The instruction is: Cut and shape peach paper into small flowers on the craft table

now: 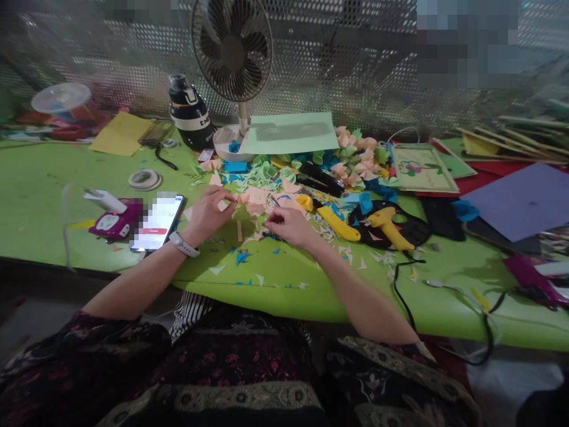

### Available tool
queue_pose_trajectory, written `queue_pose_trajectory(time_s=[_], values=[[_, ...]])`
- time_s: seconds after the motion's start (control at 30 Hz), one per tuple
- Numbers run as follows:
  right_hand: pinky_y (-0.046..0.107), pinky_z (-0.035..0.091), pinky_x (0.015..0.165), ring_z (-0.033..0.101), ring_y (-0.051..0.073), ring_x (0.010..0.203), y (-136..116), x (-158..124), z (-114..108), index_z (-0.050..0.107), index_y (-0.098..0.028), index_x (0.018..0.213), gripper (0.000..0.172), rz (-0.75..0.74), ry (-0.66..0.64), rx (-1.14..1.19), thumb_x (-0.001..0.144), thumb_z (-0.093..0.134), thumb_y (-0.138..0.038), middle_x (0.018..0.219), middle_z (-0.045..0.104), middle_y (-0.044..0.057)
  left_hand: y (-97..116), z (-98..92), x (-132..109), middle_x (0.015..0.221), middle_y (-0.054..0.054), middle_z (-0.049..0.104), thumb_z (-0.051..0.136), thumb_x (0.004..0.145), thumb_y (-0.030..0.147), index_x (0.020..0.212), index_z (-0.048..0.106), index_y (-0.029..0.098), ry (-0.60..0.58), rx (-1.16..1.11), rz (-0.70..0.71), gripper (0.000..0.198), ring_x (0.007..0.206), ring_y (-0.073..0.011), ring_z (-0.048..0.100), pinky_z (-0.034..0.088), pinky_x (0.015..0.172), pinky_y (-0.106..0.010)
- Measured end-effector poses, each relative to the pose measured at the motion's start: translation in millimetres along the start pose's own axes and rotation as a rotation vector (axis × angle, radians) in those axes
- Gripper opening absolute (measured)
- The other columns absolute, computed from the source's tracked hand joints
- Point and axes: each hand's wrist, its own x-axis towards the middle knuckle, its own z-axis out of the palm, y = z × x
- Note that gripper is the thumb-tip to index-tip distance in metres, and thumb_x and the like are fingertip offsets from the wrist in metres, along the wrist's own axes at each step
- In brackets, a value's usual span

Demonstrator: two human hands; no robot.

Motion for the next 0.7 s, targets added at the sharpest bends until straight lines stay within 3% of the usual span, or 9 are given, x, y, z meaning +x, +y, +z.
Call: queue_pose_trajectory(time_s=[0.17, 0.27, 0.43, 0.57, 0.7], values=[[0.028, 0.04, 0.063, 0.058, 0.015, 0.065, 0.9, -1.2, -0.4, 0.068, -0.018, 0.081, 0.012, -0.041, 0.02, -0.225, 0.085, 0.063, -0.029, 0.072, 0.068, 0.003, -0.9, 2.2, -1.5, 0.092, -0.007, 0.066, 0.063, 0.086, 0.02, 0.084, 0.065, 0.017, 0.078, -0.059, 0.107, 0.004, 0.093, -0.0242, 0.062, 0.05, 0.08, -0.038], [0.028, 0.04, 0.062, 0.058, 0.015, 0.064, 0.2, -2.9, 0.5, 0.069, -0.019, 0.09, 0.014, -0.051, 0.11, -0.241, 0.086, 0.063, -0.03, 0.073, 0.068, 0.003, 2.6, 3.5, -3.6, 0.091, -0.007, 0.068, 0.061, 0.088, 0.02, 0.086, 0.064, 0.017, 0.109, -0.099, 0.204, 0.005, 0.09, -0.0225, 0.063, 0.051, 0.078, -0.037], [0.027, 0.042, 0.059, 0.052, 0.011, 0.057, -6.6, -7.6, 5.8, 0.064, -0.017, 0.111, 0.036, -0.23, 0.292, -0.105, 0.086, 0.065, -0.044, 0.085, 0.069, 0.004, 14.0, 6.5, -8.8, 0.089, -0.007, 0.069, 0.062, 0.087, 0.019, 0.085, 0.064, 0.018, 0.151, -0.105, 0.32, 0.003, 0.086, -0.0214, 0.064, 0.052, 0.073, -0.035], [0.027, 0.04, 0.06, 0.055, 0.014, 0.066, -9.1, -9.3, 14.0, 0.067, -0.018, 0.103, 0.033, -0.368, 0.309, -0.274, 0.088, 0.064, -0.048, 0.087, 0.067, 0.006, 22.7, 5.9, -13.3, 0.089, -0.007, 0.07, 0.063, 0.087, 0.018, 0.086, 0.065, 0.018, 0.168, -0.143, 0.377, 0.002, 0.087, -0.0214, 0.065, 0.053, 0.074, -0.036], [0.028, 0.04, 0.063, 0.055, 0.015, 0.071, -6.6, -7.4, 17.6, 0.067, -0.019, 0.089, 0.019, -0.415, 0.367, -0.307, 0.094, 0.057, -0.034, 0.079, 0.064, 0.004, 28.4, 1.2, -15.4, 0.091, -0.007, 0.07, 0.066, 0.088, 0.022, 0.086, 0.067, 0.019, 0.16, -0.273, 0.336, 0.004, 0.089, -0.0208, 0.065, 0.054, 0.078, -0.037]])
